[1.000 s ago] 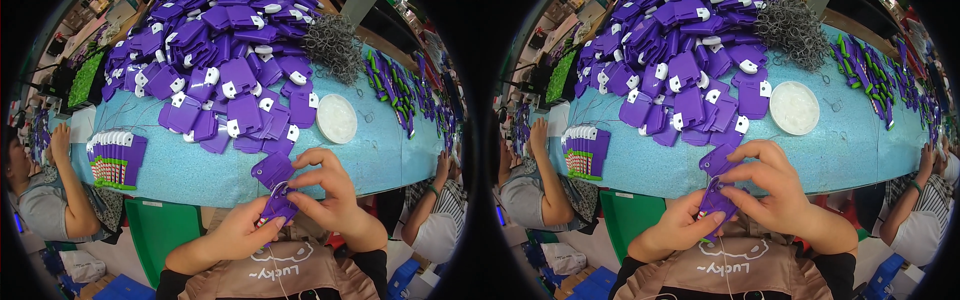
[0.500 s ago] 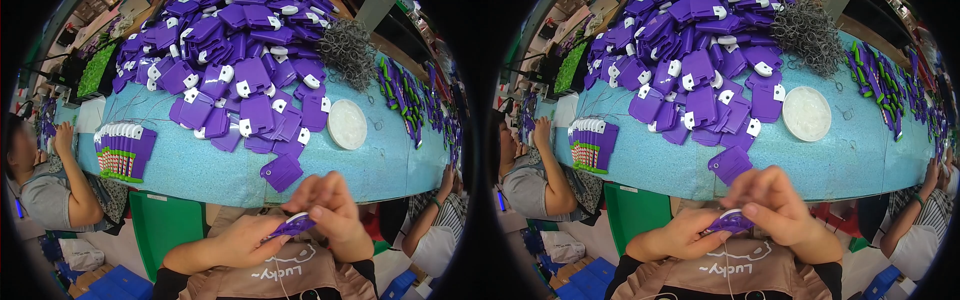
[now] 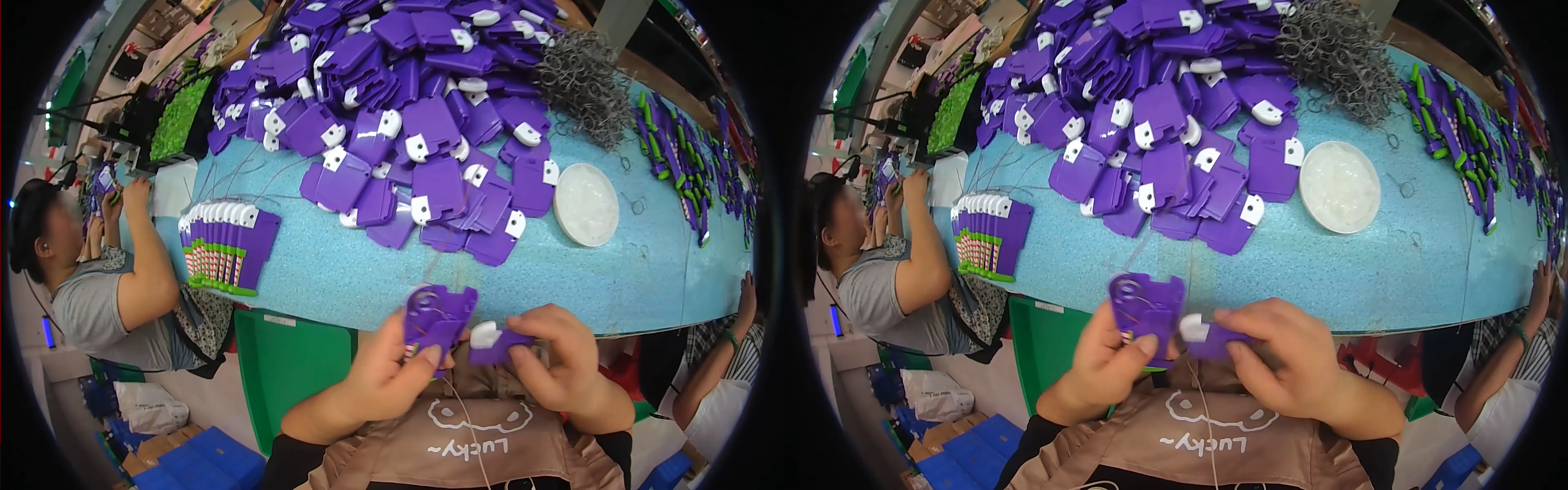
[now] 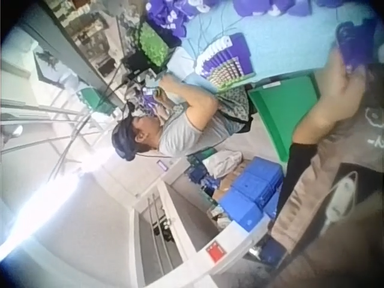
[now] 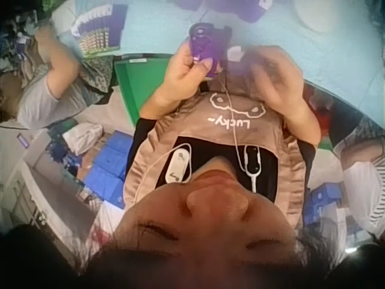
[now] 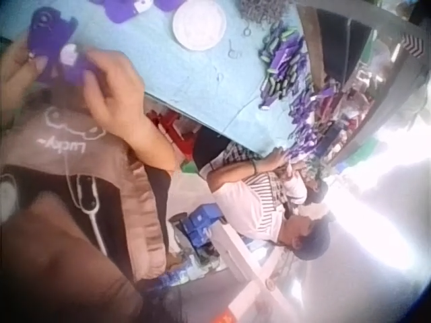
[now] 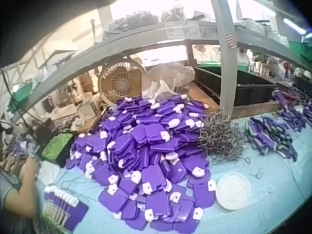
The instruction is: The person assembles purple plastic housings by hand, inserting internal components into the casings and threading pink cords through them on an assembly table.
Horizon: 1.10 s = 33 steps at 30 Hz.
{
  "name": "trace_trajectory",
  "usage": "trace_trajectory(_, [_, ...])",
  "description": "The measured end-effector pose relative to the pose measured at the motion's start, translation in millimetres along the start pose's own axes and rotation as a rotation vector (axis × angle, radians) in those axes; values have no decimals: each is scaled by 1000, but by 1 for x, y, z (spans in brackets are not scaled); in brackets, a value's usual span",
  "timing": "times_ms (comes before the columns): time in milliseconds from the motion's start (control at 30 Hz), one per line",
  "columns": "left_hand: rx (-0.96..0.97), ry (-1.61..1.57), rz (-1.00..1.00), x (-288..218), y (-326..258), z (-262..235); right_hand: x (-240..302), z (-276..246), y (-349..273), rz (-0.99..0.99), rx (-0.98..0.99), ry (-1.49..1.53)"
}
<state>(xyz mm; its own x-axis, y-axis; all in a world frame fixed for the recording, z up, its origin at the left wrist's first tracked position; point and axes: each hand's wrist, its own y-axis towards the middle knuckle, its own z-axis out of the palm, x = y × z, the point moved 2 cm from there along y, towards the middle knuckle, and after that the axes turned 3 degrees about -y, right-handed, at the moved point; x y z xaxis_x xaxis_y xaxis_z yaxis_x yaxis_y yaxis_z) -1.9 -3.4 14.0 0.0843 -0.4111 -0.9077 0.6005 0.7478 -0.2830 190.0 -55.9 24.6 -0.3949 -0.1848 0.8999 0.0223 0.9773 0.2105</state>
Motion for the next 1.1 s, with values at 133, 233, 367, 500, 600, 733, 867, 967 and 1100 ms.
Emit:
trace_trajectory(133, [262, 198, 17, 10, 1, 6, 7, 8, 16, -244, -152, -96])
trace_trajectory(233, [275, 276, 138, 9, 0, 12, 4, 17, 16, -184, -212, 35])
trace_trajectory(367, [212, 273, 108, 7, -2, 11, -3, 21, 12, -138, -250, 140])
trace_trajectory(500, [159, 326, 119, 6, -2, 9, 2, 22, 15, -201, -181, 103])
trace_trajectory(600, [134, 328, 104, 11, -3, 5, 3, 26, 15, -194, -173, 89])
trace_trajectory(733, [112, 377, 176, 10, -5, 6, 3, 27, 14, -205, -175, 51])
trace_trajectory(867, [122, 402, 237, 5, -5, 7, 6, 28, 9, -222, -203, 7])
trace_trajectory(967, [178, 423, 129, 3, -6, 3, 5, 28, 7, -133, -353, 105])
trace_trajectory(1100, [199, 368, 163, -2, 4, 1, -9, 23, 6, -78, -47, 201])
